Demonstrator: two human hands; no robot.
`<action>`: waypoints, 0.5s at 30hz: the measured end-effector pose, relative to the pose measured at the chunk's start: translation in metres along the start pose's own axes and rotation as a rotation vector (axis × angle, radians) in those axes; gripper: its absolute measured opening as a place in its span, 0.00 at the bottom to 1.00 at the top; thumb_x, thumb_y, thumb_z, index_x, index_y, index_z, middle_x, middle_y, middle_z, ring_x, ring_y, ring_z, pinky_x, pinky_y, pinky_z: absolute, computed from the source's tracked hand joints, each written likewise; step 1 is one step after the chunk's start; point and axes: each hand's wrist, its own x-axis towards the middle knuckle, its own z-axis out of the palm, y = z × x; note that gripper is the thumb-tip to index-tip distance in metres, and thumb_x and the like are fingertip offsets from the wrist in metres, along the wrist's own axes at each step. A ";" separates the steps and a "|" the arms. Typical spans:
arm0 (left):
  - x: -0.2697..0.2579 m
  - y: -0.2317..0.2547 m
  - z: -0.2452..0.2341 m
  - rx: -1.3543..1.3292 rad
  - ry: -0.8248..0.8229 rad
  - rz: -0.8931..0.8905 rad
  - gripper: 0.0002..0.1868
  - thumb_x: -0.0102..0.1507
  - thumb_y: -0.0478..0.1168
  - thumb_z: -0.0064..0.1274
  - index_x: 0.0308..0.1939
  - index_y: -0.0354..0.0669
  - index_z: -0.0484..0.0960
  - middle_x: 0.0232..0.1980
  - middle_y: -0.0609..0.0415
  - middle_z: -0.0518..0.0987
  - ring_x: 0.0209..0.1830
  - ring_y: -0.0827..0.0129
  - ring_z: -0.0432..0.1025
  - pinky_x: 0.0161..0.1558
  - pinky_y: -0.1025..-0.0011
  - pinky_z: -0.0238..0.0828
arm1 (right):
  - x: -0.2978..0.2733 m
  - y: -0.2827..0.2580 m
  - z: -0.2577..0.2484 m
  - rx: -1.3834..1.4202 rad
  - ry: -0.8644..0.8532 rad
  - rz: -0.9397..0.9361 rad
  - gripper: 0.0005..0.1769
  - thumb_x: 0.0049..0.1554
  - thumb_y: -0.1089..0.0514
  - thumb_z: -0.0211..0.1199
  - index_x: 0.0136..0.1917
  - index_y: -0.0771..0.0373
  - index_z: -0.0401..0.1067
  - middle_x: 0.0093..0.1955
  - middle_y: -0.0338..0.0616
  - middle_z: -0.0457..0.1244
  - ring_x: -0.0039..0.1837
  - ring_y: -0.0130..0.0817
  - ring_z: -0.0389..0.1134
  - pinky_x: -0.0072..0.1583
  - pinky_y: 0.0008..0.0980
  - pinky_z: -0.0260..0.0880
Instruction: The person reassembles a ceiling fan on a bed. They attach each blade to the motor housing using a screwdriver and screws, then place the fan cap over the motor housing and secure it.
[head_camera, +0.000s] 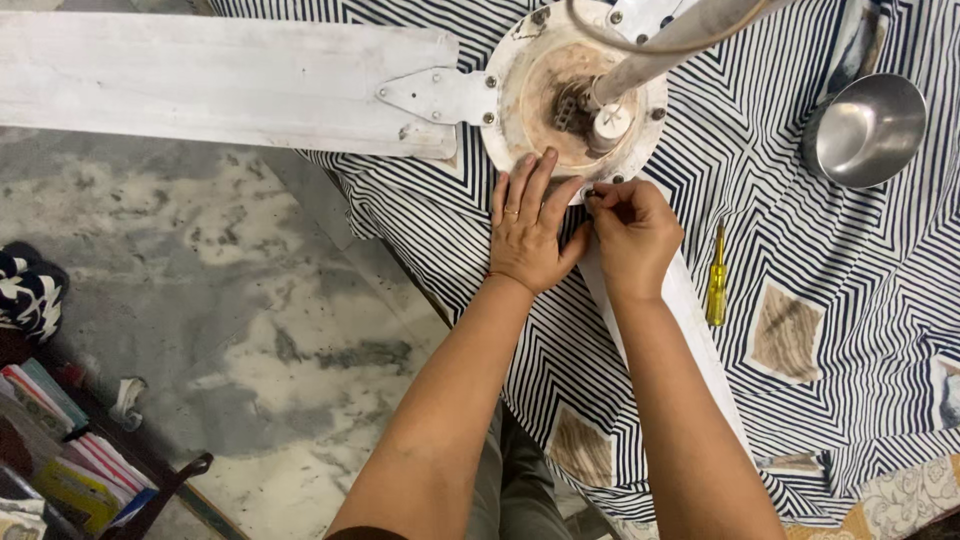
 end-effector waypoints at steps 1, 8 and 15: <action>0.001 0.002 -0.002 -0.012 0.012 -0.002 0.37 0.60 0.49 0.65 0.72 0.58 0.68 0.83 0.54 0.53 0.84 0.54 0.48 0.82 0.45 0.41 | 0.001 -0.003 -0.001 -0.081 -0.005 -0.031 0.09 0.54 0.73 0.70 0.42 0.68 0.71 0.47 0.43 0.72 0.46 0.25 0.73 0.49 0.24 0.74; 0.011 0.018 -0.009 -0.111 0.109 -0.135 0.24 0.53 0.42 0.66 0.54 0.59 0.82 0.77 0.55 0.64 0.80 0.53 0.57 0.81 0.48 0.46 | 0.009 -0.015 -0.006 -0.411 -0.077 -0.267 0.05 0.52 0.71 0.68 0.43 0.66 0.74 0.41 0.52 0.68 0.43 0.46 0.72 0.47 0.38 0.72; 0.011 0.029 0.001 -0.113 0.173 -0.214 0.19 0.55 0.42 0.65 0.51 0.59 0.83 0.77 0.57 0.65 0.80 0.54 0.57 0.82 0.47 0.44 | 0.007 -0.015 0.000 -0.394 -0.029 -0.166 0.08 0.52 0.68 0.71 0.42 0.68 0.72 0.40 0.52 0.68 0.41 0.44 0.72 0.45 0.37 0.72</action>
